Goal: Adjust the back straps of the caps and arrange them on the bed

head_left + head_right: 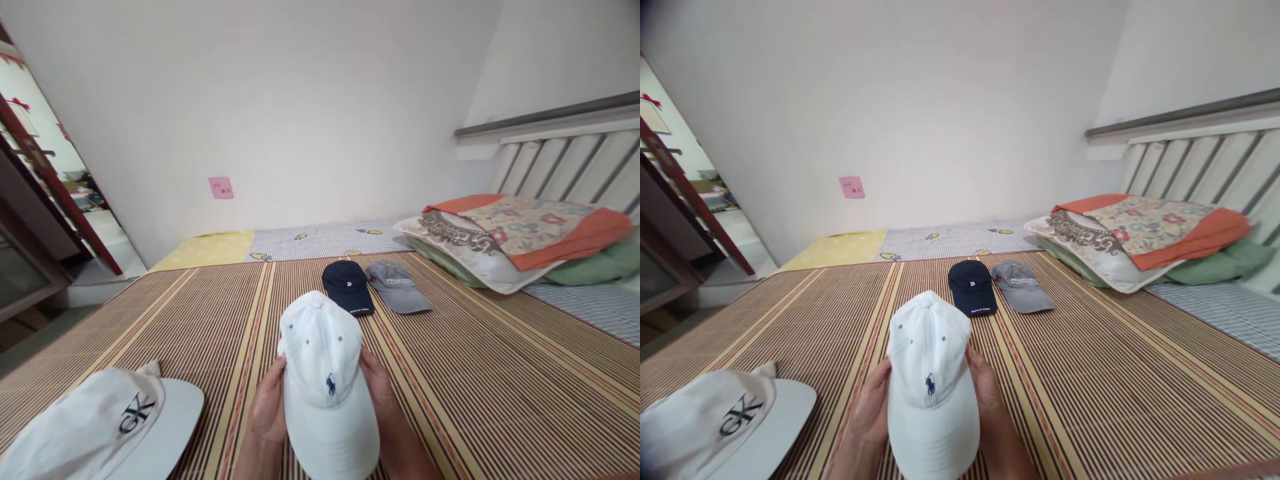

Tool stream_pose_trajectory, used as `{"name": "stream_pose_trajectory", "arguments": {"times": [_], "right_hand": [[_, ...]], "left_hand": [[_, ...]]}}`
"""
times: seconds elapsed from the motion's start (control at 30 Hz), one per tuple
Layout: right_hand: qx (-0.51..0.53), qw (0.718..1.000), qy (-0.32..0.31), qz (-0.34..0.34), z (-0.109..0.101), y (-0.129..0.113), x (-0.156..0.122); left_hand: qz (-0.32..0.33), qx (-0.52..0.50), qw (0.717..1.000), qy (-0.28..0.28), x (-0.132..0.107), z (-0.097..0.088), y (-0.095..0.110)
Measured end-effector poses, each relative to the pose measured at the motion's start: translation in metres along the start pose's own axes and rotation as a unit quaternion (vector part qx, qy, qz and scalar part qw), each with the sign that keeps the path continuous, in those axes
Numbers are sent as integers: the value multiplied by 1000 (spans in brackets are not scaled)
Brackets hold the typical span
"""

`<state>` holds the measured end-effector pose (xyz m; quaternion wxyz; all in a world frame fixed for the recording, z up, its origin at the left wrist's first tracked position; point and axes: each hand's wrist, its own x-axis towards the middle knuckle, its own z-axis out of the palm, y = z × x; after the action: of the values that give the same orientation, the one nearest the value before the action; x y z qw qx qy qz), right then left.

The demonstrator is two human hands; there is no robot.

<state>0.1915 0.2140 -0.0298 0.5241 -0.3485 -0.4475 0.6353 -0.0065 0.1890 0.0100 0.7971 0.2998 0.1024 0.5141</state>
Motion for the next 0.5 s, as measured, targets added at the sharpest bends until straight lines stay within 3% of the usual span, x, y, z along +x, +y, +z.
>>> {"name": "stream_pose_trajectory", "arguments": {"times": [0.07,0.13,0.27,0.33,0.5], "right_hand": [[143,989,3,28,-6,-1,-1],[270,962,-15,51,-10,-4,-2],[358,931,-45,59,-7,-17,-3],[369,925,-47,71,0,-24,-2],[386,920,-26,62,12,-32,4]], "left_hand": [[15,-36,998,-49,0,5,-5],[36,-64,993,-88,0,8,-11],[64,-76,988,-117,-5,-1,-15],[87,-79,990,-84,-8,-9,-13],[114,-58,990,66,-8,-18,-5]]}}
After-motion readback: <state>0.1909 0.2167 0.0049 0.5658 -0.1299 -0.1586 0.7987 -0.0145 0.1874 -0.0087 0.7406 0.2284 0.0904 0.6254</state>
